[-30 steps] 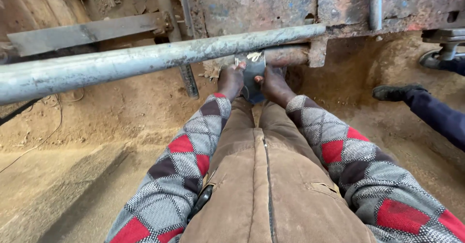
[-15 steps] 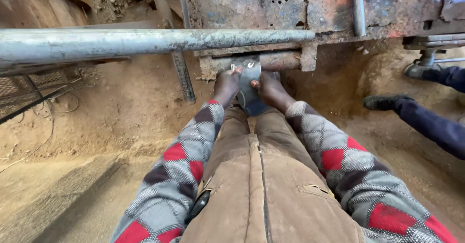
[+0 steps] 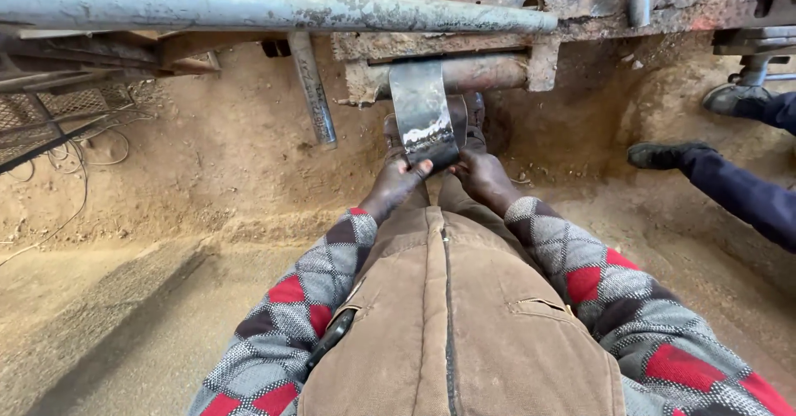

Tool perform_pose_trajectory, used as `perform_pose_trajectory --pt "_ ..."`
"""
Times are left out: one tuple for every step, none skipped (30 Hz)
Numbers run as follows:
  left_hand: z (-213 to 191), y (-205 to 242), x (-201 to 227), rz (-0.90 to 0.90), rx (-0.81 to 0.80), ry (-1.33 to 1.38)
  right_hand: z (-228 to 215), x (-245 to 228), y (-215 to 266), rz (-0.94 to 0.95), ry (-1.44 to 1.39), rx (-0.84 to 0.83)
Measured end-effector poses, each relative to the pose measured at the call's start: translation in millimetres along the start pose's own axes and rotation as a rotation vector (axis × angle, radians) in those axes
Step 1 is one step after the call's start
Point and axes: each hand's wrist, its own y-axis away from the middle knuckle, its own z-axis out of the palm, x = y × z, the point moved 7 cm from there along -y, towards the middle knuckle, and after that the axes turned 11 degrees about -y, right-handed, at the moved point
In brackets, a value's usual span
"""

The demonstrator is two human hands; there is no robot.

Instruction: The person uses a hammer to shape a flat metal sheet into a curved form on a metal roller. They repeatedly strike the metal and pass it through the roller to refine the curve, periodically lifting the sheet to check its shape.

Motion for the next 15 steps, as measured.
perform_pose_trajectory --pt "-4 9 24 0.001 -0.002 -0.001 2 5 -4 0.001 0.0 0.002" --pt "-15 18 47 -0.011 0.087 0.201 4 9 -7 -0.016 0.03 -0.005" --pt "-25 30 67 -0.027 0.176 0.401 7 12 -10 -0.032 0.06 -0.015" --pt "-29 25 70 -0.029 0.175 0.401 8 17 -17 -0.031 0.059 -0.015" --pt "-36 21 77 0.031 0.2 0.458 11 22 -24 -0.024 0.078 -0.035" --pt "-43 17 83 0.09 0.226 0.515 13 27 -31 -0.018 0.097 -0.054" --pt "-42 11 82 0.089 0.229 0.516 15 31 -35 -0.019 0.098 -0.056" --pt "-42 5 81 0.083 0.23 0.516 18 34 -40 -0.028 0.118 -0.065" --pt "-41 -2 81 0.077 0.229 0.518 20 39 -45 -0.036 0.14 -0.073" --pt "-35 -11 56 0.076 0.23 0.52 11 23 -36 -0.035 0.142 -0.074" --pt "-27 -23 35 0.097 0.194 0.525 -2 10 -29 0.006 -0.005 -0.054" --pt "-18 -35 14 0.119 0.159 0.53 -14 -3 -22 0.048 -0.151 -0.034" --pt "-10 -40 8 0.121 0.159 0.53 -19 -20 -17 0.047 -0.151 -0.032" --pt "-1 -45 2 0.101 0.147 0.483 -25 -38 -12 0.049 -0.271 -0.028" --pt "12 -46 -9 0.073 0.132 0.437 -27 -53 -2 0.058 -0.393 -0.028"
